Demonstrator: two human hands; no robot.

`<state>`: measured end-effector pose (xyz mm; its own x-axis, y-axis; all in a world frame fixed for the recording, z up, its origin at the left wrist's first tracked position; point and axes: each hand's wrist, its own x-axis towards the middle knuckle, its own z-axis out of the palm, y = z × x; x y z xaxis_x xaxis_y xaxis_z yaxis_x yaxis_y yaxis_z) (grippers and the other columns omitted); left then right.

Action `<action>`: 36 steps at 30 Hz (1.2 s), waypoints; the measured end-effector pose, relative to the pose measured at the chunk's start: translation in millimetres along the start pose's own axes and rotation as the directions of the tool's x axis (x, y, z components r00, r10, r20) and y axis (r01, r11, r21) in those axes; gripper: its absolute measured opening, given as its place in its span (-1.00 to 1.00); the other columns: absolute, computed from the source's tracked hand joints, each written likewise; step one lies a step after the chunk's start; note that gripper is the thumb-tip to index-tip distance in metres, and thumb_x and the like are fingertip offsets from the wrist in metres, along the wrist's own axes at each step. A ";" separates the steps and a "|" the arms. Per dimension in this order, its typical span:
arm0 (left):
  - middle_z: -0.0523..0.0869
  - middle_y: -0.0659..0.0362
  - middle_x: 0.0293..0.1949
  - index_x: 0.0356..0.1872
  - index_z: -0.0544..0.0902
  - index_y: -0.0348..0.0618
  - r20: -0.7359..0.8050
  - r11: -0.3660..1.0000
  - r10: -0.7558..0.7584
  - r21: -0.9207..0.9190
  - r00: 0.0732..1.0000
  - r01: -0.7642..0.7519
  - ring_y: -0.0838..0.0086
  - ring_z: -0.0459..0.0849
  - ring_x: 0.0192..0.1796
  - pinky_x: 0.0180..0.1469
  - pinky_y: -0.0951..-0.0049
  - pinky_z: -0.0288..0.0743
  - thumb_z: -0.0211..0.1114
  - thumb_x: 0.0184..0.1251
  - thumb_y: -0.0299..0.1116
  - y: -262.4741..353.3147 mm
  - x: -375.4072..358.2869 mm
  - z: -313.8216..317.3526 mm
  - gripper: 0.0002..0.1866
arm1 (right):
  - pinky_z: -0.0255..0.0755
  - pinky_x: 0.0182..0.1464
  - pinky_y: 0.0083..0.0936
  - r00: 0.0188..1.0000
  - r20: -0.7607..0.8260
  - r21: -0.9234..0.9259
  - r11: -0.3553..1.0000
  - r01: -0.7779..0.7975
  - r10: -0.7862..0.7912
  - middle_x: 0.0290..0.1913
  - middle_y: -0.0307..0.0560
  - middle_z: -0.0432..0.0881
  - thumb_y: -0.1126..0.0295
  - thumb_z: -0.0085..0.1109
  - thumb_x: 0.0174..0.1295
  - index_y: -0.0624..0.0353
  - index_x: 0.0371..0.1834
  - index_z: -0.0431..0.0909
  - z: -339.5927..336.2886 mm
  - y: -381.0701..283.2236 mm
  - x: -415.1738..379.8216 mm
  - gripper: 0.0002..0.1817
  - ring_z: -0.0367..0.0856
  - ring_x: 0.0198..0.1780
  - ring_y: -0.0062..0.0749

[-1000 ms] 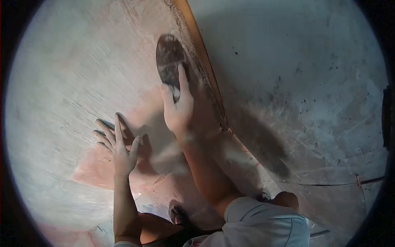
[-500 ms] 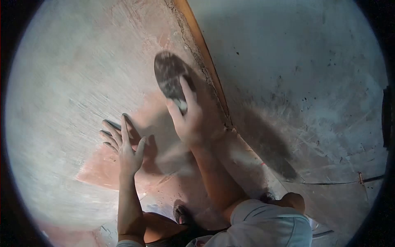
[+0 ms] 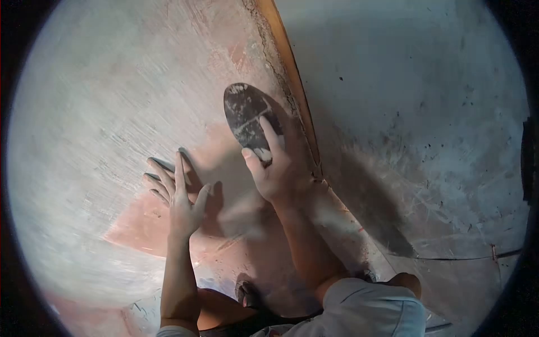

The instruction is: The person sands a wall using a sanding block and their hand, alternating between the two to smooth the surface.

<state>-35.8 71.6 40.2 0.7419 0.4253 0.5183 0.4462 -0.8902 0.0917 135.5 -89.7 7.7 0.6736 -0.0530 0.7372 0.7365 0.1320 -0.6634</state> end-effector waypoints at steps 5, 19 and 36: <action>-0.48 -0.22 0.71 0.74 0.03 0.32 0.019 0.999 -0.005 0.040 1.000 0.005 -0.48 -0.59 0.64 0.55 -0.53 -0.56 0.49 0.32 -0.12 1.8 -2.3 5.1 0.04 | 0.45 0.36 -0.04 0.946 0.116 0.133 0.939 -0.317 0.302 0.32 0.37 0.58 0.22 0.43 0.26 0.19 0.50 0.45 -0.2 -20.3 45.8 -0.27 0.56 0.34 0.33; -0.48 -0.36 0.67 0.73 0.10 0.24 0.031 0.997 -0.003 0.079 1.000 0.001 -0.60 -0.63 0.59 0.46 -0.65 -0.62 0.45 0.35 0.03 -0.1 2.1 8.9 -0.01 | 0.48 0.27 -0.31 0.995 0.099 -0.100 0.995 -0.021 0.031 0.25 0.23 0.65 0.35 0.23 0.34 0.37 0.48 0.44 9.8 7.1 3.6 -0.36 0.65 0.22 -0.16; -0.48 -0.35 0.68 0.73 0.09 0.23 0.066 0.995 0.022 0.101 0.998 -0.028 -0.60 -0.62 0.59 0.46 -0.64 -0.66 0.46 0.33 0.00 1.8 2.0 8.7 0.01 | 0.36 0.43 -0.32 0.991 0.080 0.215 0.970 -0.118 0.103 0.44 0.30 0.52 0.41 0.13 0.45 0.40 0.51 0.39 12.3 15.5 28.1 -0.42 0.52 0.42 -0.07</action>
<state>-29.2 72.3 34.0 0.7829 0.4156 0.4630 0.4731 -0.8810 -0.0091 165.0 -77.0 19.7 0.7385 0.0405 0.6731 0.6214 0.3468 -0.7026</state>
